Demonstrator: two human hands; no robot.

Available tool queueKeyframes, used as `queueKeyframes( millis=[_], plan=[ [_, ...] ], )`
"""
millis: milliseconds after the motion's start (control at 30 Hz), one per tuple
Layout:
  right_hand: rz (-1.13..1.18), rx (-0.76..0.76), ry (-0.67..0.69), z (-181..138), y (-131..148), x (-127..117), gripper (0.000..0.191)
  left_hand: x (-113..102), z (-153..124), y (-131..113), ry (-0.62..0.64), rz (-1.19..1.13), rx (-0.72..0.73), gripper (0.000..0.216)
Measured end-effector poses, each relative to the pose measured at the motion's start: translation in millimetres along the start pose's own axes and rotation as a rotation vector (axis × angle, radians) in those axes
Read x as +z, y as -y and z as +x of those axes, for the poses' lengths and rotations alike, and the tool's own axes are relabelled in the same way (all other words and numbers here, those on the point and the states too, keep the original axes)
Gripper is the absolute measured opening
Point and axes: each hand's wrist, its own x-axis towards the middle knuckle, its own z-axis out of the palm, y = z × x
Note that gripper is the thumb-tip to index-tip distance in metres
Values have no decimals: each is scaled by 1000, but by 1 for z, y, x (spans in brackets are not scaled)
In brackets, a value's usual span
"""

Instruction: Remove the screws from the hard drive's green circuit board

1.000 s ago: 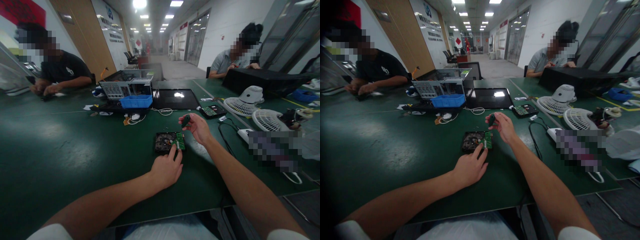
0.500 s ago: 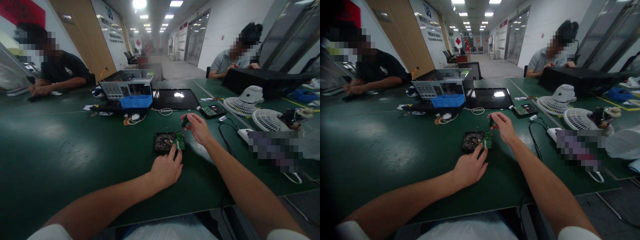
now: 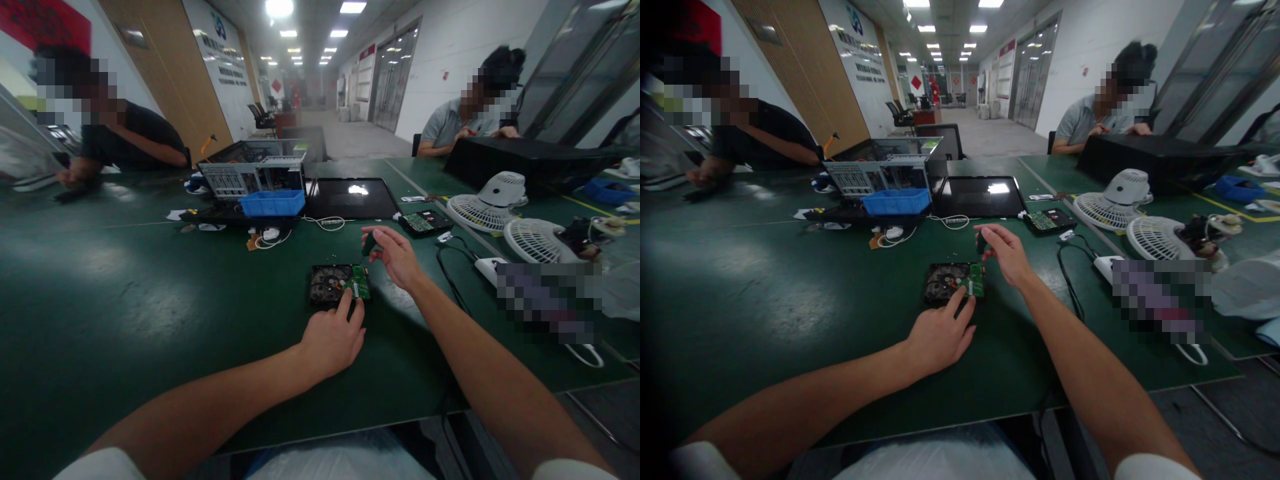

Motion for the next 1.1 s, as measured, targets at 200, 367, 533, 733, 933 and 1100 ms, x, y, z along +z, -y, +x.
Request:
queueKeyframes(
  millis=[200,367,533,733,933,1100],
  plan=[
    [-25,-12,-33,1,-1,0,25,-1,0,0,8,-10,-2,60],
    [72,38,-44,3,-4,-3,39,-2,0,0,6,-12,3,61],
    [80,36,-43,3,-3,-3,34,-1,0,0,0,-13,3,61],
    [70,24,-10,1,-1,-2,27,-2,0,0,14,-17,0,59],
    [81,32,-6,0,0,-1,26,0,0,0,-1,-11,0,61],
    [118,24,12,0,-1,-1,23,-1,0,0,13,-6,0,61]
  ],
)
